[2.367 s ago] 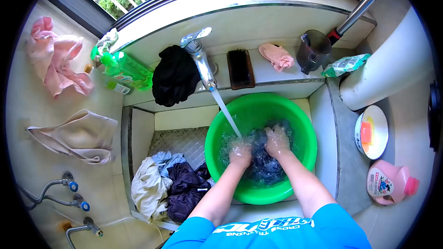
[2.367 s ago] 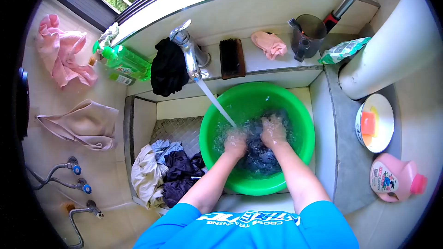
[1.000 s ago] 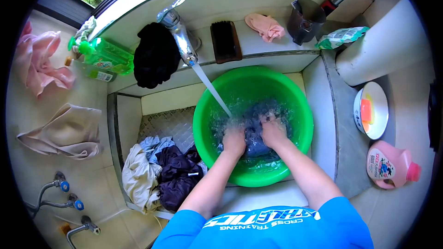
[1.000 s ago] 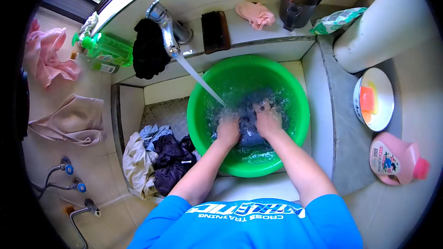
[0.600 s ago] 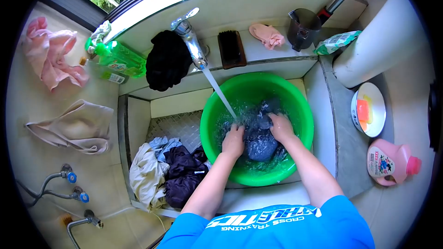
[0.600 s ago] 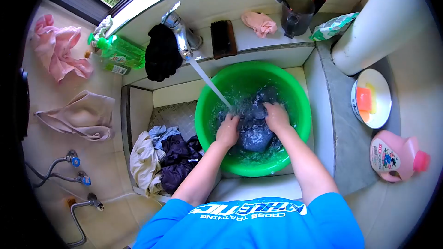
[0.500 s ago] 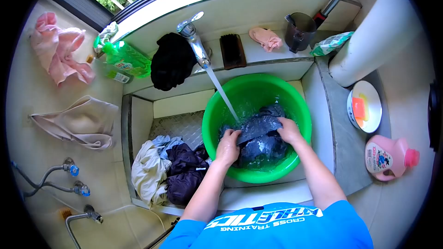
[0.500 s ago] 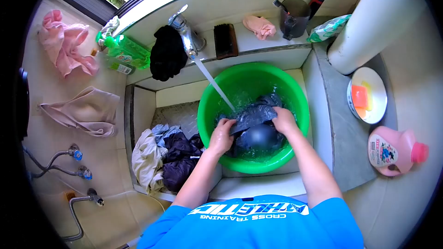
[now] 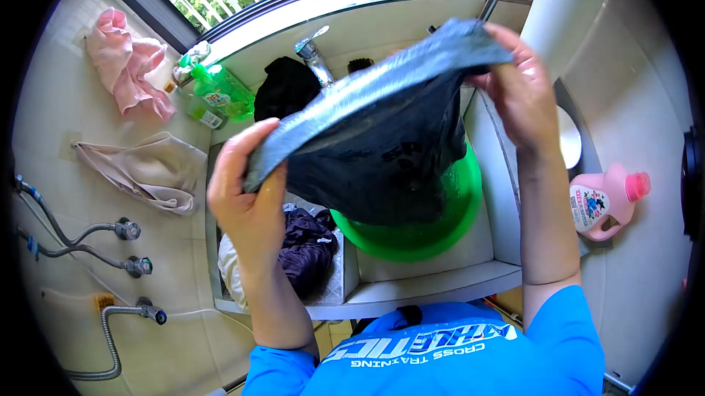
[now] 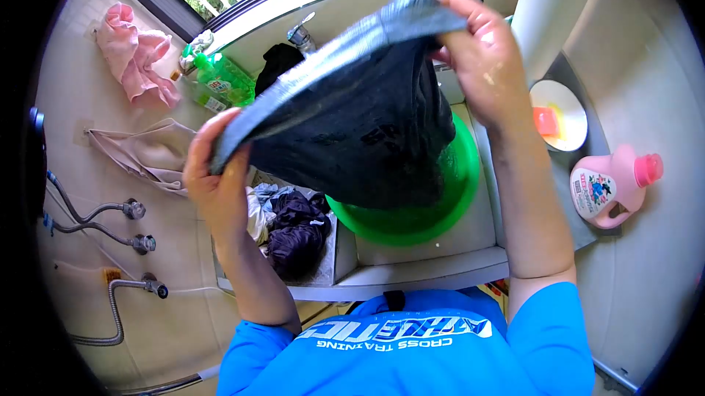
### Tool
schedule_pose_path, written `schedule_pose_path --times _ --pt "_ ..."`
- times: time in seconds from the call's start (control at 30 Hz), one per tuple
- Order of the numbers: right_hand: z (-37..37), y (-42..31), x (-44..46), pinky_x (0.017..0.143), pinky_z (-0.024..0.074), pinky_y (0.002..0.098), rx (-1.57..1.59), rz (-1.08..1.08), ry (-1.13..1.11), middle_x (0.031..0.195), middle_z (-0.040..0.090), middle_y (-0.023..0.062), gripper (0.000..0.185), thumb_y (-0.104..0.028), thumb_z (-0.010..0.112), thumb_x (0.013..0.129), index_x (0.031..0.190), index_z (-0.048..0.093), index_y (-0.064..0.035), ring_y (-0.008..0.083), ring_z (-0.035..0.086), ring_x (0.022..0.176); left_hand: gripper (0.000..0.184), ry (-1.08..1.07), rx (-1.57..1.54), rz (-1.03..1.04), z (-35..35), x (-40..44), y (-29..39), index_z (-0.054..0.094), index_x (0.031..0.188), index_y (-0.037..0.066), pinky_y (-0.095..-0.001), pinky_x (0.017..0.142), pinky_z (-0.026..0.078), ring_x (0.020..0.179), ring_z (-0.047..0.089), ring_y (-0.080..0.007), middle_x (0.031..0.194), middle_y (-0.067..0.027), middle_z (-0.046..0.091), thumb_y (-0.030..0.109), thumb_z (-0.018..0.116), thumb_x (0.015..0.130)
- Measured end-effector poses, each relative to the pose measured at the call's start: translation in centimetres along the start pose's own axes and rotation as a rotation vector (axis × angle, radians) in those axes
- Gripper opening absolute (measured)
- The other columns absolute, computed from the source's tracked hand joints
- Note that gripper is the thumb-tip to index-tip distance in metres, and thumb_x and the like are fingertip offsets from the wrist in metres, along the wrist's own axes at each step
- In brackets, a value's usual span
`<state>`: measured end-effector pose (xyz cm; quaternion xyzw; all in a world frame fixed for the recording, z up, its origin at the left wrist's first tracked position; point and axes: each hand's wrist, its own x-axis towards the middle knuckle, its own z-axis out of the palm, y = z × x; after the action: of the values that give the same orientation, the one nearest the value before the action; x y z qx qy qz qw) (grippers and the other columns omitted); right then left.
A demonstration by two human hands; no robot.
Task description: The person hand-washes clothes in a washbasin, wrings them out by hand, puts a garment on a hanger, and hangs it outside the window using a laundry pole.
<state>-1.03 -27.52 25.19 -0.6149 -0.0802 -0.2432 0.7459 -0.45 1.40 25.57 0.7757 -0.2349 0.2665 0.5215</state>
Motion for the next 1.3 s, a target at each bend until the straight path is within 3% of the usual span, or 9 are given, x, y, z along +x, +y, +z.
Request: schedule_pose_path --times 0.17,0.3,0.4,0.53,0.73,0.77,0.97,1.17,1.3 --pt "0.0 2.3 -0.4 0.054 0.0421 0.0149 0.267 -0.088 0.143 0.084 0.062 -0.0030 0.023 -0.017 0.055 0.092 0.110 0.059 -0.0037 0.0014 0.053 0.065 0.032 0.091 -0.065 0.051 2.0 -0.2 -0.4 0.063 0.101 0.000 -0.0273 0.080 0.046 0.089 0.059 -0.0165 0.096 -0.0083 0.063 -0.001 0.070 0.070" --pt "-2.3 12.8 -4.8 0.069 0.0467 0.0233 0.023 0.112 0.213 0.095 0.063 0.0019 0.025 -0.013 0.055 0.089 0.110 0.059 -0.0005 0.0089 0.057 0.079 0.023 -0.163 0.046 -0.170 6.9 -4.2 -8.1 0.061 0.087 0.001 -0.0316 0.073 0.048 0.079 0.061 -0.0241 0.084 -0.0115 0.062 0.005 0.074 0.069" --pt "-4.5 20.4 -9.5 0.090 0.0443 0.0327 -0.650 0.307 0.227 0.108 0.060 0.0208 0.032 -0.002 0.057 0.078 0.109 0.058 0.0041 0.0280 0.058 0.102 0.025 -0.292 0.249 -0.269 11.2 -10.6 -15.5 0.059 0.085 0.002 -0.0360 0.076 0.047 0.082 0.059 -0.0289 0.084 -0.0119 0.060 -0.001 0.071 0.063" --pt "-3.6 26.8 -14.6 0.093 0.0417 0.0414 -0.939 0.500 -0.045 0.118 0.047 0.0235 0.050 0.000 0.060 0.073 0.121 0.057 -0.0129 0.0408 0.049 0.107 0.037 -0.659 0.484 -0.363 16.1 -16.4 -18.0 0.057 0.103 0.007 -0.0509 0.100 0.036 0.120 0.036 -0.0467 0.130 -0.0182 0.043 0.007 0.070 0.069" --pt "-1.9 29.3 -12.9 0.100 0.0381 0.0472 -1.145 0.768 -0.447 0.139 0.030 0.0262 0.070 -0.010 0.059 0.080 0.142 0.033 -0.0293 0.0473 0.035 0.124 0.051 -1.243 0.669 -0.602 20.5 -18.0 -22.2 0.043 0.132 0.016 -0.0569 0.102 0.032 0.131 0.025 -0.0470 0.143 -0.0220 0.029 0.030 0.057 0.085" --pt "-1.4 30.3 -11.9 0.101 0.0371 0.0490 -1.294 0.861 -0.555 0.140 0.029 0.0273 0.067 -0.014 0.055 0.084 0.143 0.029 -0.0308 0.0453 0.033 0.127 0.053 -0.784 0.538 -0.726 21.5 -19.0 -22.3 0.039 0.136 0.007 -0.0530 0.103 0.032 0.130 0.028 -0.0456 0.145 -0.0235 0.027 0.032 0.048 0.090" --pt "-1.6 31.4 -11.2 0.099 0.0334 0.0606 -1.429 0.951 -0.714 0.148 0.018 0.0236 0.063 -0.022 0.043 0.091 0.146 0.015 -0.0369 0.0408 0.021 0.136 0.047 -0.811 0.636 -0.614 23.3 -20.1 -25.7 0.045 0.130 0.000 -0.0484 0.105 0.030 0.127 0.035 -0.0412 0.138 -0.0240 0.037 0.028 0.044 0.092" --pt "-3.0 28.7 -12.3 0.089 0.0424 0.0543 -1.353 0.679 -0.519 0.129 0.045 0.0202 0.048 -0.021 0.051 0.085 0.133 0.047 -0.0236 0.0357 0.045 0.119 0.032 -0.976 0.390 -0.251 17.8 -18.9 -24.6 0.056 0.112 0.007 -0.0469 0.093 0.041 0.108 0.052 -0.0386 0.114 -0.0209 0.056 0.018 0.060 0.083" --pt "-1.8 24.6 -15.2 0.082 0.0458 0.0461 -1.103 0.541 -0.436 0.102 0.058 0.0194 0.038 -0.010 0.058 0.078 0.116 0.057 -0.0081 0.0382 0.055 0.099 0.016 -0.812 0.270 -0.364 14.7 -18.0 -19.5 0.054 0.092 0.004 -0.0486 0.075 0.042 0.088 0.055 -0.0389 0.090 -0.0171 0.061 0.012 0.061 0.080"
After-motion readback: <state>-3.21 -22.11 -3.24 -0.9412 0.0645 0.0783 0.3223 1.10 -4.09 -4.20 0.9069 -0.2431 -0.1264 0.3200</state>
